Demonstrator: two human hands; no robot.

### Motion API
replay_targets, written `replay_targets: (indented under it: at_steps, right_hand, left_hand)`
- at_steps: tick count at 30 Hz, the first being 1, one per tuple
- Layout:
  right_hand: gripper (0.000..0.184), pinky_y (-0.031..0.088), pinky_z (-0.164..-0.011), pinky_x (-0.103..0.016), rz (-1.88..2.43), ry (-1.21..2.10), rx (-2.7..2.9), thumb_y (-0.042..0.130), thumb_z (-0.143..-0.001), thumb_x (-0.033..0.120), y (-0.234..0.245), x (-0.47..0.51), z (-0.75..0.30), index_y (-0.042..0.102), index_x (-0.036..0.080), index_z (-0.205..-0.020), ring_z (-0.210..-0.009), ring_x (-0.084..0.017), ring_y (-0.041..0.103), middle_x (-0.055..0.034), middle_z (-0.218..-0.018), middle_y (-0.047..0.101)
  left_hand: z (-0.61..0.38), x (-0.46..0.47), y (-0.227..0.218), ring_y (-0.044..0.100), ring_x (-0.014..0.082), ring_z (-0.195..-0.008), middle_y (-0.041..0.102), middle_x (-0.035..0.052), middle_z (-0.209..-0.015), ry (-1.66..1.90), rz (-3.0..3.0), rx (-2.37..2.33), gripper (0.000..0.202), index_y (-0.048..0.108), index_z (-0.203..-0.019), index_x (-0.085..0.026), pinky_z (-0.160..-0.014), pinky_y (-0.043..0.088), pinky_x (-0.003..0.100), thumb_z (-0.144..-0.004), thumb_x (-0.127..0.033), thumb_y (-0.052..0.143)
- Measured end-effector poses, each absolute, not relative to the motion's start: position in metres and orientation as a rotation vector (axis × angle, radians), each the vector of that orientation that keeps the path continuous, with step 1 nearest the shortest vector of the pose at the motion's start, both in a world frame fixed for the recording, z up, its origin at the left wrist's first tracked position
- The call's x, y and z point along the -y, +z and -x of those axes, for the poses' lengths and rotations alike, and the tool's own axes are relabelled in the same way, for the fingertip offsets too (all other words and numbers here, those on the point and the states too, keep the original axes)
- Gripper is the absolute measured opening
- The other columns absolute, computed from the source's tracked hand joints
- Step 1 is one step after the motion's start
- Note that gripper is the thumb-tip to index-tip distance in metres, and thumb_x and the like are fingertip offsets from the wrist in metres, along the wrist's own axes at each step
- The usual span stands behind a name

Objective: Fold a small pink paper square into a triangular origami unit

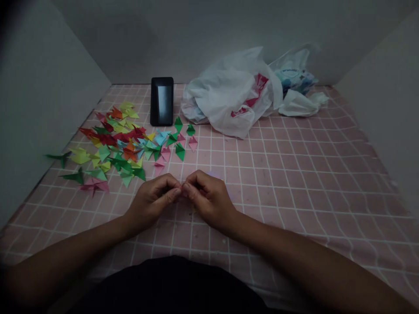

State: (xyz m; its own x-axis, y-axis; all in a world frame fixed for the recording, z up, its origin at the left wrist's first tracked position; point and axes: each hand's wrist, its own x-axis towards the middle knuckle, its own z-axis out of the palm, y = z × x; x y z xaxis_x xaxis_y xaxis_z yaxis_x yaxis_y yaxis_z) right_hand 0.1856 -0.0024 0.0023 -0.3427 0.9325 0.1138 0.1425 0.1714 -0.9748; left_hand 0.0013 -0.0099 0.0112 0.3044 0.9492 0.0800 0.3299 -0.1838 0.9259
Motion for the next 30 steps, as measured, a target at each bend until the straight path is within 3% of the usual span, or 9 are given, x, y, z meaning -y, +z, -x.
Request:
replay_targets:
  at_steps: [10, 14, 17, 25, 30]
  right_hand:
    - [0.023, 0.039, -0.056, -0.026, 0.928, 1.092, 1.865, 0.055, -0.095, 0.022, 0.0091, 0.0019, -0.1867, 0.054, 0.02, -0.073, -0.054, -0.01, 0.05, 0.0028, -0.061, 0.054]
    - [0.025, 0.039, -0.051, -0.025, 0.995, 1.393, 1.635, 0.052, -0.098, 0.033, 0.0063, 0.0036, -0.1849, 0.054, 0.021, -0.076, -0.051, -0.011, 0.049, 0.0033, -0.059, 0.053]
    - [0.025, 0.04, -0.05, -0.024, 1.005, 1.519, 1.564, 0.061, -0.093, 0.039, 0.0026, 0.0018, -0.1838, 0.054, 0.021, -0.076, -0.053, -0.011, 0.05, 0.0028, -0.062, 0.054]
    - [0.028, 0.035, -0.053, -0.024, 1.02, 1.196, 1.851, 0.061, -0.091, 0.024, 0.0061, -0.0018, -0.1857, 0.053, 0.019, -0.065, -0.055, -0.01, 0.045, 0.0024, -0.06, 0.052]
    - [0.024, 0.037, -0.051, -0.023, 0.961, 1.353, 1.743, 0.06, -0.093, 0.028, 0.0041, -0.0023, -0.1859, 0.057, 0.019, -0.071, -0.055, -0.01, 0.048, 0.0016, -0.063, 0.055]
  left_hand:
    - [0.0008, 0.0107, 0.0114, 0.057, 0.0128, -0.065, 0.061, 0.0003, -0.071, 0.826, -1.883, -1.04, 0.017, 0.061, -0.077, -0.017, -0.064, 0.042, 0.025, -0.093, -0.02, 0.056]
    - [-0.0007, 0.0127, 0.0133, 0.054, 0.0119, -0.062, 0.059, -0.0012, -0.067, 0.853, -1.724, -1.077, 0.019, 0.061, -0.076, -0.018, -0.061, 0.041, 0.025, -0.093, -0.023, 0.058]
    - [-0.0007, 0.0123, 0.0115, 0.054, 0.0116, -0.06, 0.058, -0.002, -0.065, 0.951, -1.561, -1.145, 0.02, 0.06, -0.075, -0.018, -0.06, 0.042, 0.024, -0.093, -0.027, 0.06]
    - [-0.0012, 0.0088, 0.0086, 0.059, 0.0114, -0.062, 0.065, -0.0004, -0.067, 1.0, -1.411, -1.117, 0.013, 0.067, -0.077, -0.017, -0.06, 0.047, 0.022, -0.086, -0.025, 0.069]
    - [-0.0007, 0.0075, 0.0083, 0.062, 0.0108, -0.06, 0.066, -0.0006, -0.065, 1.005, -1.288, -1.066, 0.015, 0.067, -0.077, -0.017, -0.059, 0.051, 0.021, -0.087, -0.028, 0.07]
